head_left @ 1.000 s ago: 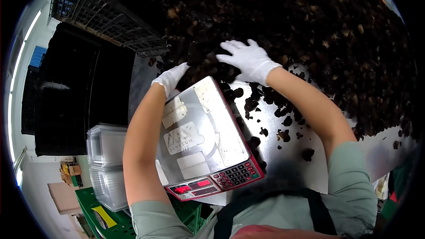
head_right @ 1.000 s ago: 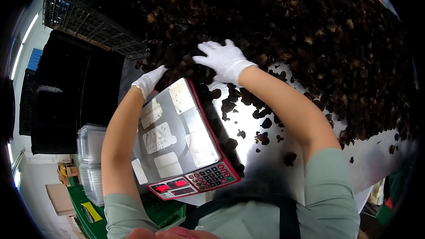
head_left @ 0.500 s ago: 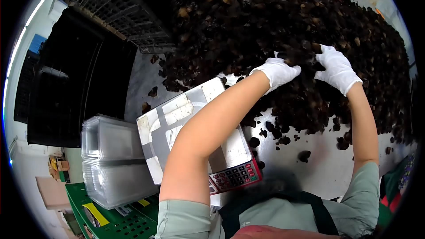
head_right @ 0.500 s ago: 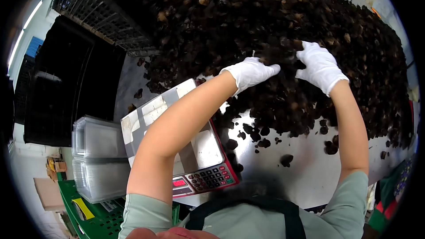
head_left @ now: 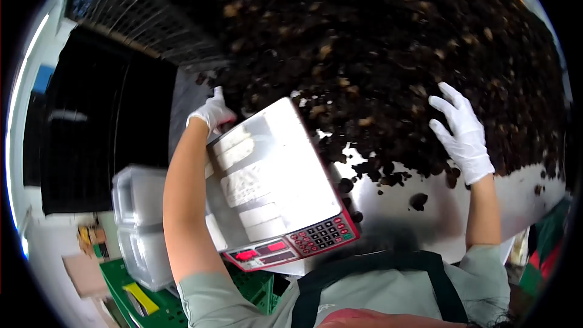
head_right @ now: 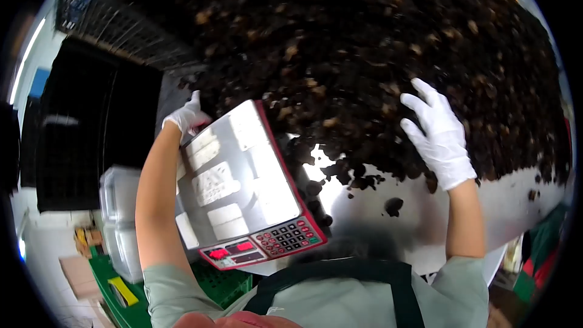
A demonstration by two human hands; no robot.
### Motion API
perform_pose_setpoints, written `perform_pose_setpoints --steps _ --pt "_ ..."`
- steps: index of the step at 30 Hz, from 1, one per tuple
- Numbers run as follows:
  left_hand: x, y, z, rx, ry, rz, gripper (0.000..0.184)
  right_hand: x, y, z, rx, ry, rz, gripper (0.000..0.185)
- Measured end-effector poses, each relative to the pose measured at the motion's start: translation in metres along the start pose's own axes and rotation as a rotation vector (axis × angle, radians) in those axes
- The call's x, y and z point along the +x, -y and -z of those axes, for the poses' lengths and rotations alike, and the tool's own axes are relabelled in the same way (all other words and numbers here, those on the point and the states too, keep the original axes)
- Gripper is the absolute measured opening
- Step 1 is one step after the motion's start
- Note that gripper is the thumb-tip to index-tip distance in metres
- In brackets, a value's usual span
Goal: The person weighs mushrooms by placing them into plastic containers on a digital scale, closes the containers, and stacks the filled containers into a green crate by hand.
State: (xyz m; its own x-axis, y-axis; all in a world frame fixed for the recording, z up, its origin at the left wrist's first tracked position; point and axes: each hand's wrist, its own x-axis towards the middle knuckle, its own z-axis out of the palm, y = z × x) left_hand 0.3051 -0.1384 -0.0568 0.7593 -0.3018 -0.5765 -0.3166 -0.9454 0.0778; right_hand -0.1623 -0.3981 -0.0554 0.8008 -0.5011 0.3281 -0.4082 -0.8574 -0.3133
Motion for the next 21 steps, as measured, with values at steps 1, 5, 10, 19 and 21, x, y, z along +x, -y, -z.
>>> perform_pose_setpoints --steps 1,5,10,19,21 --pt "0.047 0.012 -0.021 -0.044 -0.093 -0.033 0.101 -0.001 0.001 0.0 -0.006 -0.006 -0.006 0.044" --pt "0.049 -0.052 -0.028 -0.414 -0.01 -0.139 0.094 -0.001 0.019 -0.002 -0.015 0.067 -0.095 0.045" --pt "0.028 -0.141 -0.037 -0.008 0.058 -0.392 0.057 0.004 0.037 -0.023 -0.065 0.194 0.098 0.069" --pt "-0.101 -0.26 -0.064 -0.364 0.236 -0.603 0.061 0.001 -0.002 -0.017 -0.023 0.146 -0.104 0.076" --pt "-0.134 -0.273 -0.067 -0.327 0.131 -0.827 0.075 -0.008 -0.007 -0.001 -0.028 0.16 -0.176 0.07"
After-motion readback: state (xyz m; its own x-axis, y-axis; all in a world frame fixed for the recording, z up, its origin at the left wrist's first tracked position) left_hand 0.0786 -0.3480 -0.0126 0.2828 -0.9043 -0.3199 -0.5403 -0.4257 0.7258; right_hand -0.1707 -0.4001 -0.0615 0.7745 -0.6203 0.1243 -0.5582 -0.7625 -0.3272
